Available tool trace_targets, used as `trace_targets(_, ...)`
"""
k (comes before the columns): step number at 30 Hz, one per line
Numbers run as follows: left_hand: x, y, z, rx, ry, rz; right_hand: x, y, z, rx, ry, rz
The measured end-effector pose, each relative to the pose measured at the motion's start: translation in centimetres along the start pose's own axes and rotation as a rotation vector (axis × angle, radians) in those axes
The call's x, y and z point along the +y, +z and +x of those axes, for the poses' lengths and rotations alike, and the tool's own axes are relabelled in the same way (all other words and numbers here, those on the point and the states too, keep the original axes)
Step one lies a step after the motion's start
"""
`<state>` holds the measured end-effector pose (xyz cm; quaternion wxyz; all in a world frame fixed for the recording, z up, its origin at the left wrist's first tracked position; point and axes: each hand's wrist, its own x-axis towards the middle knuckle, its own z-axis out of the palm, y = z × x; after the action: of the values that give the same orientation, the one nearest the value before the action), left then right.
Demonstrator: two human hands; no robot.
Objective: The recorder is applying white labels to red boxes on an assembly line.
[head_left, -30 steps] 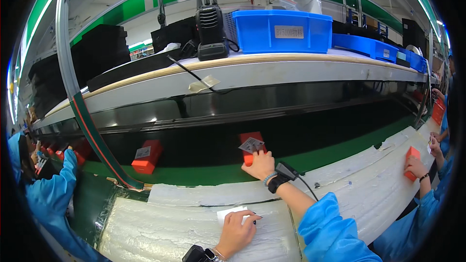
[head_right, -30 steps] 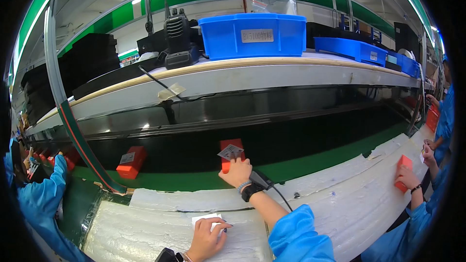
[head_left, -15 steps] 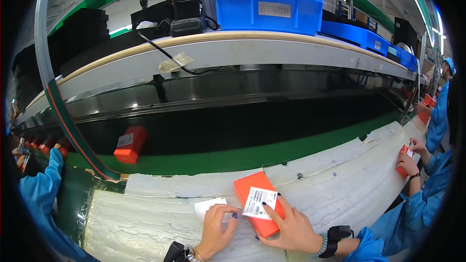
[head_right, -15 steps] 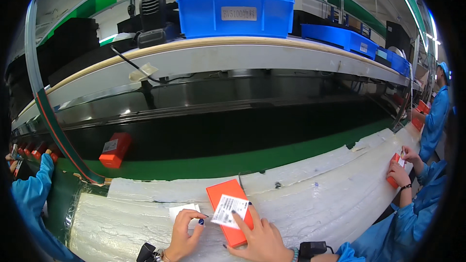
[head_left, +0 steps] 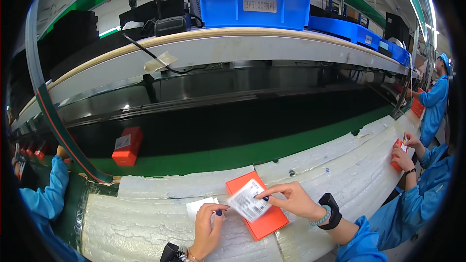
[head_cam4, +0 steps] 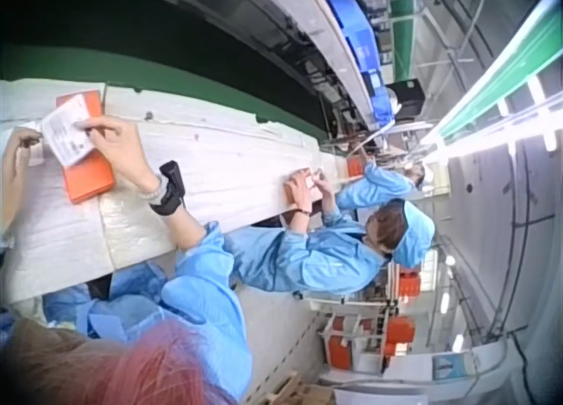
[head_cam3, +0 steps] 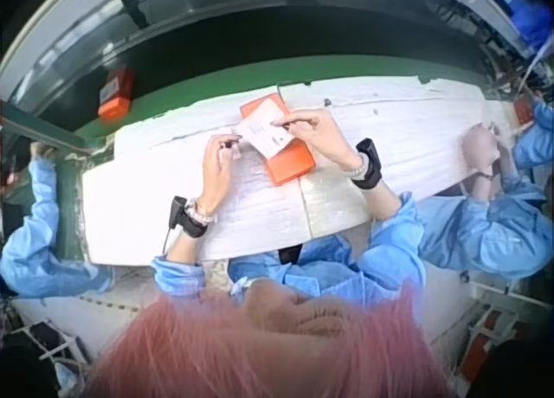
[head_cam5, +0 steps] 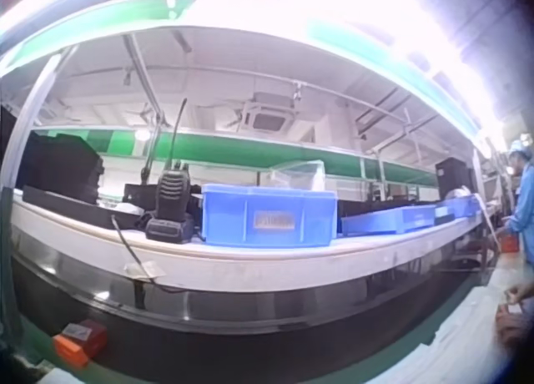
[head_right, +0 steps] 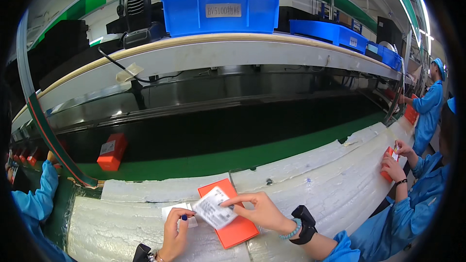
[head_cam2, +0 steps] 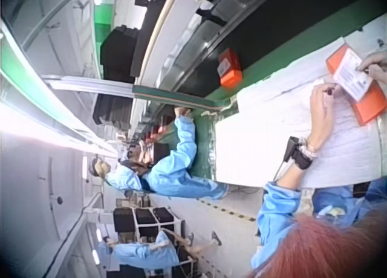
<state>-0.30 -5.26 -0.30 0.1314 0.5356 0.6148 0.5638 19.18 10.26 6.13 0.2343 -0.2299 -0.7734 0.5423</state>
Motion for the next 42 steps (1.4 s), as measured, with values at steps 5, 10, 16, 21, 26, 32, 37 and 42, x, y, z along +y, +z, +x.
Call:
trace_targets(5, 0.1, 0.1, -0.2, -0.135, 0.054, -0.109, -0.1, 1.7, 1.0, -0.302, -0.068, -0.055)
trace_targets(10, -0.3, 0.0, -0.6, -0.247, -0.025, -0.309, 0.5, 4.0, 1.7, -0.337, -0.015, -0.017)
trace_targets(16, -2.2, 0.6, -1.9, -0.289, -0.076, -0.61, 1.0, 6.7, 1.0, -0.283, -0.464, -0.166)
trace_targets(21, 1.5, -2.3, 0.2, -0.086, -0.326, -1.094, 0.4, 4.4, 0.7, -0.27, -0.391, -0.075)
trace_targets(26, 0.8, -4.8, 1.0, 0.153, -0.393, -1.16, -0.7, 1.2, 0.2, -0.391, -0.457, -0.048)
trace_targets(32, 1.4, -3.0, 0.4, -0.017, -0.469, -1.066, -0.5, 3.5, 1.0, -0.278, -0.293, -0.11)
trace_targets(37, 1.3, -2.2, 0.3, -0.053, -0.457, -0.966, 0.7, 5.1, 1.0, -0.364, -0.268, -0.184)
trace_targets(42, -0.2, -3.2, 0.8, 0.143, -0.361, -0.748, -0.1, 2.7, 0.2, -0.464, -0.331, -0.185)
